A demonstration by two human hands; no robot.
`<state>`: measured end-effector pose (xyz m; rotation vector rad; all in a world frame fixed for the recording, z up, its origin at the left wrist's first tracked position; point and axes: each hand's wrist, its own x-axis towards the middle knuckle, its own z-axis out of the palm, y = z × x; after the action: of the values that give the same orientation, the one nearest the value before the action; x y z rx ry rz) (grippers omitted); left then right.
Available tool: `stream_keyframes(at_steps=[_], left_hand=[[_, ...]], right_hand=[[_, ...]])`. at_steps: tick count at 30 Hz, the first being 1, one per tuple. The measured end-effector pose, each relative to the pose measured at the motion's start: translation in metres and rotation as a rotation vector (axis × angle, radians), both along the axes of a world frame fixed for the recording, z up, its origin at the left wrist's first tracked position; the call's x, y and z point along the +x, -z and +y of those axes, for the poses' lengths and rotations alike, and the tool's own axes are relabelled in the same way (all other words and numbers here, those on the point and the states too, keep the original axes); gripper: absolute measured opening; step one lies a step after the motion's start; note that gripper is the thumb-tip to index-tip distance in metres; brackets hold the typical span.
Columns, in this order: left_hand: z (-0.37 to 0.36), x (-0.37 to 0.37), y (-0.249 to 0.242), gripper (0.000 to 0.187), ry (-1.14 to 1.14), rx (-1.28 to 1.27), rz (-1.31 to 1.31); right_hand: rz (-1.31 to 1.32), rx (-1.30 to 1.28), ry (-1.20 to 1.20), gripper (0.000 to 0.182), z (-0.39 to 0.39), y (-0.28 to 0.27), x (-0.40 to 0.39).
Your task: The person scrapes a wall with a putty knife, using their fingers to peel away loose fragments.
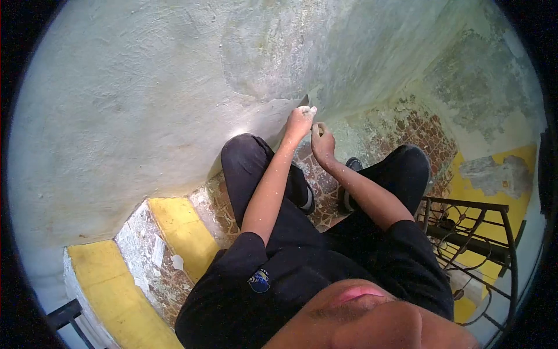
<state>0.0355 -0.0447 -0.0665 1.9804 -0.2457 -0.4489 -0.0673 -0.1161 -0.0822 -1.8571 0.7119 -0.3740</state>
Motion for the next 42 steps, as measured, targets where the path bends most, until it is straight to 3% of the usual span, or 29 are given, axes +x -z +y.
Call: stream_keyframes(at_steps=[1,3,6,9,12,15,19,21,24,25,27,42], left_hand=[[-0.004,0.001,0.007,0.043,0.004,0.005,-0.001],[-0.01,0.002,0.022,0.034,-0.131,0.025,-0.319],[-0.011,-0.003,-0.003,0.029,-0.082,0.029,-0.29],[-0.011,-0.009,-0.018,0.027,-0.137,-0.021,-0.304],[-0.015,0.01,0.03,0.026,-0.188,-0.099,-0.302],[-0.012,-0.003,-0.009,0.026,-0.153,-0.092,-0.258],[-0.012,0.005,0.006,0.026,-0.162,-0.04,-0.292],[-0.015,0.013,0.021,0.025,-0.144,-0.23,-0.082],[-0.016,-0.007,-0.018,0.026,-0.092,-0.124,-0.249],[-0.017,-0.005,-0.013,0.026,-0.091,-0.124,-0.249],[-0.02,0.001,0.005,0.026,-0.099,-0.355,-0.002],[-0.022,0.0,0.007,0.024,-0.119,-0.335,0.01]], right_hand=[[0.015,-0.023,-0.021,0.04,-0.001,0.001,0.0],[0.033,-0.042,-0.041,0.041,-0.004,0.004,-0.001],[-0.007,-0.072,-0.053,0.042,-0.011,0.013,-0.002],[0.115,-0.184,-0.07,0.043,-0.014,0.014,-0.004],[0.13,-0.253,-0.07,0.038,-0.016,0.007,-0.006],[0.118,-0.26,-0.083,0.039,-0.015,0.009,-0.006],[0.115,-0.304,-0.072,0.04,-0.011,0.009,-0.006],[0.131,-0.314,-0.067,0.04,-0.013,0.01,-0.005],[0.116,-0.289,-0.06,0.041,-0.019,0.013,-0.004],[0.104,-0.295,-0.053,0.04,-0.021,0.016,-0.003],[0.095,-0.303,-0.044,0.04,-0.029,0.022,-0.002],[0.083,-0.416,-0.13,0.034,-0.039,0.032,0.0]])
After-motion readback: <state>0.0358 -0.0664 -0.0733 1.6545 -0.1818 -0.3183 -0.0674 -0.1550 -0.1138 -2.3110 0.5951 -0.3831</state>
